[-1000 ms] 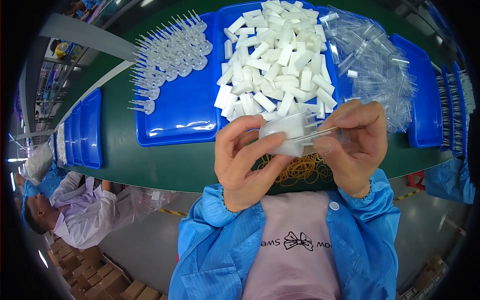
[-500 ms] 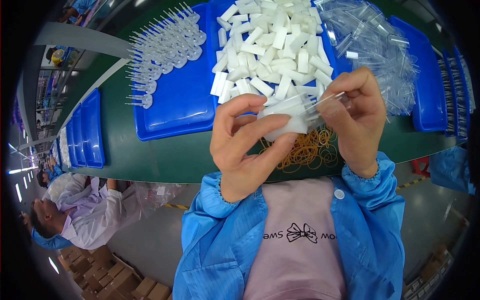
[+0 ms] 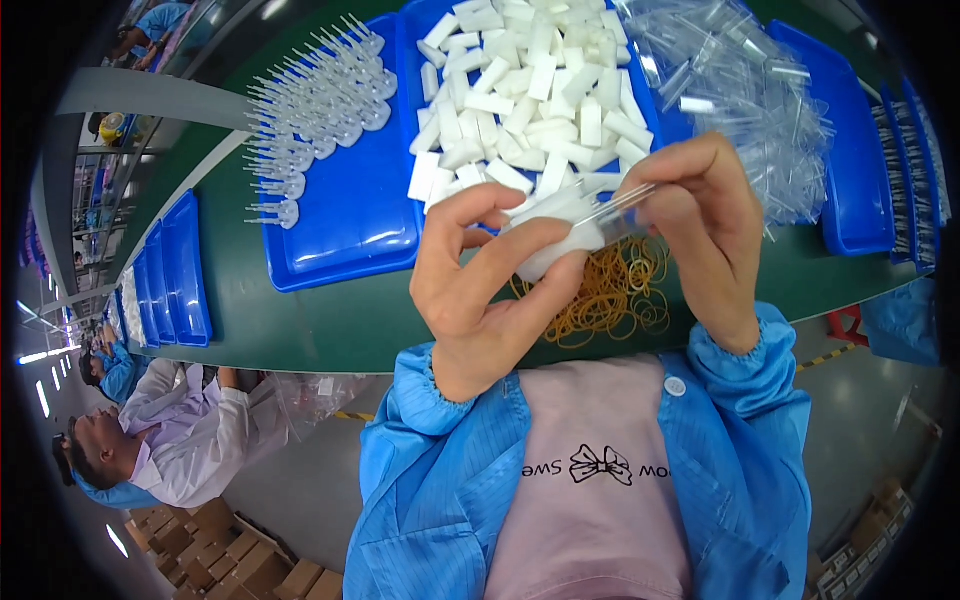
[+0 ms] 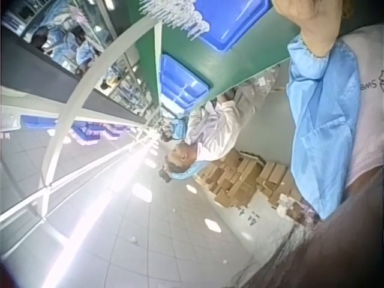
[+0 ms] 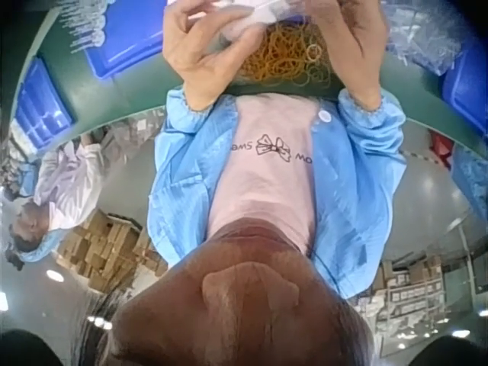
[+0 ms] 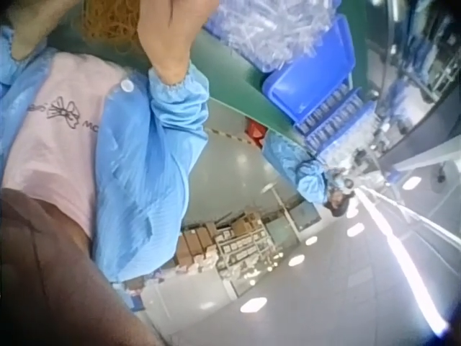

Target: The person attaches clear plastic sleeves over foam blocks mounted on a plastic base, secures the bundle with a rubber band, and pushes white foam blocks onto the prongs of another plastic base by hand.

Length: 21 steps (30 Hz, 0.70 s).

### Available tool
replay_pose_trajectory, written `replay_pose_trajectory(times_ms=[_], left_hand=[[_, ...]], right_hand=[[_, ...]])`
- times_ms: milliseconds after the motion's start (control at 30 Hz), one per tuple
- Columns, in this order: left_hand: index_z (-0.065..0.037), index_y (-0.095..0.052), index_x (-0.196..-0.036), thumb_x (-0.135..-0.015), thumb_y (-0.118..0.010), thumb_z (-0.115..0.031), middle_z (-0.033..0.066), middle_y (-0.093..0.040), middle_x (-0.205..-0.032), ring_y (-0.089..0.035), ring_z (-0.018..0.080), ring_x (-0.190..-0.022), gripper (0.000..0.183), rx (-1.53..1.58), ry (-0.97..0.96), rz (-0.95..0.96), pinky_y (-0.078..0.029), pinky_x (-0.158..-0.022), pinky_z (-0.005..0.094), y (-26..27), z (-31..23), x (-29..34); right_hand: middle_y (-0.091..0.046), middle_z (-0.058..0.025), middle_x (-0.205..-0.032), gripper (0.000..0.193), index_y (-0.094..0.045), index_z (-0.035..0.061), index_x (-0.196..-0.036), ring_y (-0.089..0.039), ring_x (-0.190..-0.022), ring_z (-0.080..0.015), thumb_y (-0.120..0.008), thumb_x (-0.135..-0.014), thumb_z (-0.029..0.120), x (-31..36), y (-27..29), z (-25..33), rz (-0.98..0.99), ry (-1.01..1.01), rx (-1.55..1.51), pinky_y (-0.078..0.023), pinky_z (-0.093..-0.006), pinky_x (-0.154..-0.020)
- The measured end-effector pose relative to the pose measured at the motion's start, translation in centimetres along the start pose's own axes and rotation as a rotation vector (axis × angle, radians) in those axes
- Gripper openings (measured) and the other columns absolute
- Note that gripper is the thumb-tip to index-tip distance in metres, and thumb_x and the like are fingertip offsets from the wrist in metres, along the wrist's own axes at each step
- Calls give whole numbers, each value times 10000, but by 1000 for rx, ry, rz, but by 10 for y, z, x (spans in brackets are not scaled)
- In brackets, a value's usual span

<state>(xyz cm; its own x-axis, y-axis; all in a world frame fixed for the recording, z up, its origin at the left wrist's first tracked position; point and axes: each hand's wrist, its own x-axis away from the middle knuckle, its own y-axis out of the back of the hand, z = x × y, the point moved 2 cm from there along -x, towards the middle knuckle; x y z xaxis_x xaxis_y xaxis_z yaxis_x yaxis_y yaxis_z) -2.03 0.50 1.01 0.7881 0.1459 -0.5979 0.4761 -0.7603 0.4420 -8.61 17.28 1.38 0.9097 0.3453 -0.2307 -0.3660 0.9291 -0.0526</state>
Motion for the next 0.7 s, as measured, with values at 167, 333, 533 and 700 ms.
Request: replay_pose_trajectory(times_ms=[167, 333, 533, 700], left_hand=[[-57, -676, -911, -589, -801, -60, 116, -549, -1049, -561, 187, -830, 346, -1, -8, 15, -452, -632, 268, 4, 4, -1], [0, -593, -1098, -638, -804, -74, 138, -476, -1190, -540, 194, -974, 512, 391, 193, -58, -473, -801, 289, 1, 3, 2], [51, -542, -1182, -697, -786, -63, 138, -477, -1213, -517, 220, -1129, 555, 807, 372, 156, -418, -994, 334, 9, 17, 12], [54, -573, -1146, -692, -781, -40, 134, -509, -1176, -555, 215, -1074, 508, 722, 400, 119, -466, -947, 325, 1, 10, 14]], right_hand=[[-568, -57, -936, 196, -570, 3, -1007, -544, -838, -113, -627, -820, 23, 1, 15, 2, 85, 125, 236, -436, -239, -745], [-571, -63, -937, 205, -590, 6, -1012, -538, -875, -130, -623, -809, 12, 3, 25, 0, 44, 88, 66, -414, -257, -813], [-585, -78, -921, 164, -611, 0, -962, -541, -890, -149, -621, -798, -1, 6, 28, 7, 86, 58, 15, -408, -270, -828], [-597, -98, -937, 157, -619, -12, -938, -544, -875, -161, -652, -787, 16, 12, 32, 8, -101, 119, 70, -407, -281, -812]])
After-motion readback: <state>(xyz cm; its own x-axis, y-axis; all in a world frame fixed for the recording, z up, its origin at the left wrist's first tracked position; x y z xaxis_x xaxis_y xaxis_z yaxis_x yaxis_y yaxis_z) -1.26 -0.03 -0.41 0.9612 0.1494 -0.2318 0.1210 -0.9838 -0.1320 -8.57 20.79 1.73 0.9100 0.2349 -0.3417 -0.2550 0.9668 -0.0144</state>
